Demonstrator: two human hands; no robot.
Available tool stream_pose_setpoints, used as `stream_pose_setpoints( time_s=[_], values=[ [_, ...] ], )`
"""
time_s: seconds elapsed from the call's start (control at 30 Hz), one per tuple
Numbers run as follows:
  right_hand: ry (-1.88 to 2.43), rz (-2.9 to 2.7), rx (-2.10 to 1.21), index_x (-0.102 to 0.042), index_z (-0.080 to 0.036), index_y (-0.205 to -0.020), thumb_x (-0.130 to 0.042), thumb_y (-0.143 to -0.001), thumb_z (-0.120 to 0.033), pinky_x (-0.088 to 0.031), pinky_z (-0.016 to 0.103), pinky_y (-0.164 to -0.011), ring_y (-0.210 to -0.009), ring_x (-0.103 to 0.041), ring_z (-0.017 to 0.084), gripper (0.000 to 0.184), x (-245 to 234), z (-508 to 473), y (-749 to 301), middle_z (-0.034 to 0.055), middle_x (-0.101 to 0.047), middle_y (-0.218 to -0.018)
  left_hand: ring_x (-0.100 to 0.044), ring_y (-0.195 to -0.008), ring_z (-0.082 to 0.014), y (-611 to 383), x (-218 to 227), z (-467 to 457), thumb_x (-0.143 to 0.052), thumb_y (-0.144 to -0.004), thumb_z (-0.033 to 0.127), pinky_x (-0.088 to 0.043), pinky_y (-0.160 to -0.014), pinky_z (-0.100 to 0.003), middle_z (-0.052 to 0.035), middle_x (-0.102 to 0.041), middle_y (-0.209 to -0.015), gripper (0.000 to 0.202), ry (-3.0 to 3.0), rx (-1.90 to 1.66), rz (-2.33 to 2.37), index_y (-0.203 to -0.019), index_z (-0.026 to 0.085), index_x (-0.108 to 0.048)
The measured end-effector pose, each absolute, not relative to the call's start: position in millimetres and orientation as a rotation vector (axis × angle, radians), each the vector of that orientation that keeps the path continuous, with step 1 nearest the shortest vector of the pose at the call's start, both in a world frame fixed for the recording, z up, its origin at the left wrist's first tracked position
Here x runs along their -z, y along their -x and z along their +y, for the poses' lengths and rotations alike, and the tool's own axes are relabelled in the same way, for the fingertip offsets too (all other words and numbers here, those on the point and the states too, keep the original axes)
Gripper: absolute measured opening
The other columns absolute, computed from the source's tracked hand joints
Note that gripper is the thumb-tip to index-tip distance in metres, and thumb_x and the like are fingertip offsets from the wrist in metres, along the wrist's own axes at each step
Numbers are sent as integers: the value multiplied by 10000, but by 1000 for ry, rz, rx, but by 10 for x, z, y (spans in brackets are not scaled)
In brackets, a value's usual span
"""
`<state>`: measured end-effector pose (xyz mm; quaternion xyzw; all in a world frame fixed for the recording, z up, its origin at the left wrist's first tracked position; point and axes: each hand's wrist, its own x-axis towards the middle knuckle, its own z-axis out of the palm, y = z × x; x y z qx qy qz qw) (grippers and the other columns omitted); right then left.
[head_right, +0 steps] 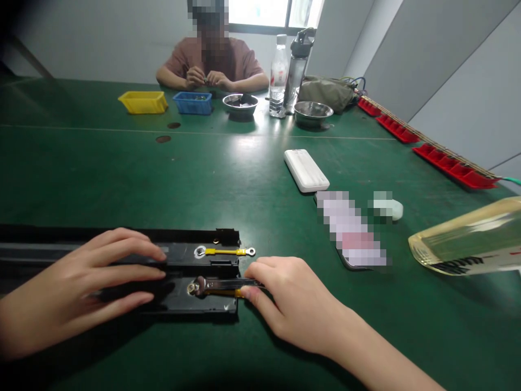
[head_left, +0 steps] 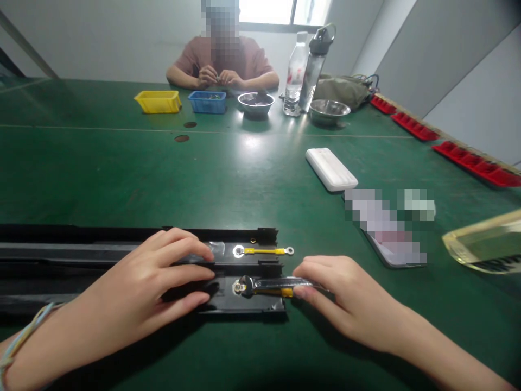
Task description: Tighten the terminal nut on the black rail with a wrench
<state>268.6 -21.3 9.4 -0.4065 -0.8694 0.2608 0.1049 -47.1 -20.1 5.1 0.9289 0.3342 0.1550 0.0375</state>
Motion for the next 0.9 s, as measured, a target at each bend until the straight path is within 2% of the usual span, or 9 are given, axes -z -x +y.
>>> stream_pose_setpoints(
  time_s=[0.2, 0.53, 0.77, 0.9],
  values=[
    [1210, -2557, -817, -643, -156, -869, -470, -949, -203, -439, 297, -643, -683, -637, 192, 197, -90, -211, -2664, 49, -686, -776, -521, -1092, -182, 489, 6, -367, -599, -879, 351, -437, -923, -297, -7, -602, -1144, 194, -2859, -516, 1078, -1052, 283, -652],
    [1207, -2494, -790, -628, -156, -858, -464, -922, -169, -444, 299, -622, -671, -612, 191, 176, -87, -257, -2628, 52, -665, -764, -477, -1142, -189, 480, 72, -394, -605, -859, 293, -440, -943, -284, -15, -607, -1131, 208, -2831, -510, 1017, -1063, 255, -630],
    [1215, -2439, -805, -593, -172, -871, -455, -916, -154, -439, 297, -638, -687, -596, 183, 146, -98, -284, -2594, 41, -653, -782, -477, -1144, -183, 482, 83, -402, -591, -860, 280, -439, -952, -274, -9, -614, -1119, 206, -2826, -531, 1009, -1061, 257, -627],
    [1231, -2321, -897, -519, -197, -891, -435, -873, -92, -426, 276, -624, -657, -551, 157, 135, -140, -307, -2586, 6, -606, -769, -490, -1130, -185, 482, 94, -392, -595, -853, 284, -453, -937, -270, -7, -626, -1099, 195, -2831, -529, 1019, -1042, 263, -635]
  ],
)
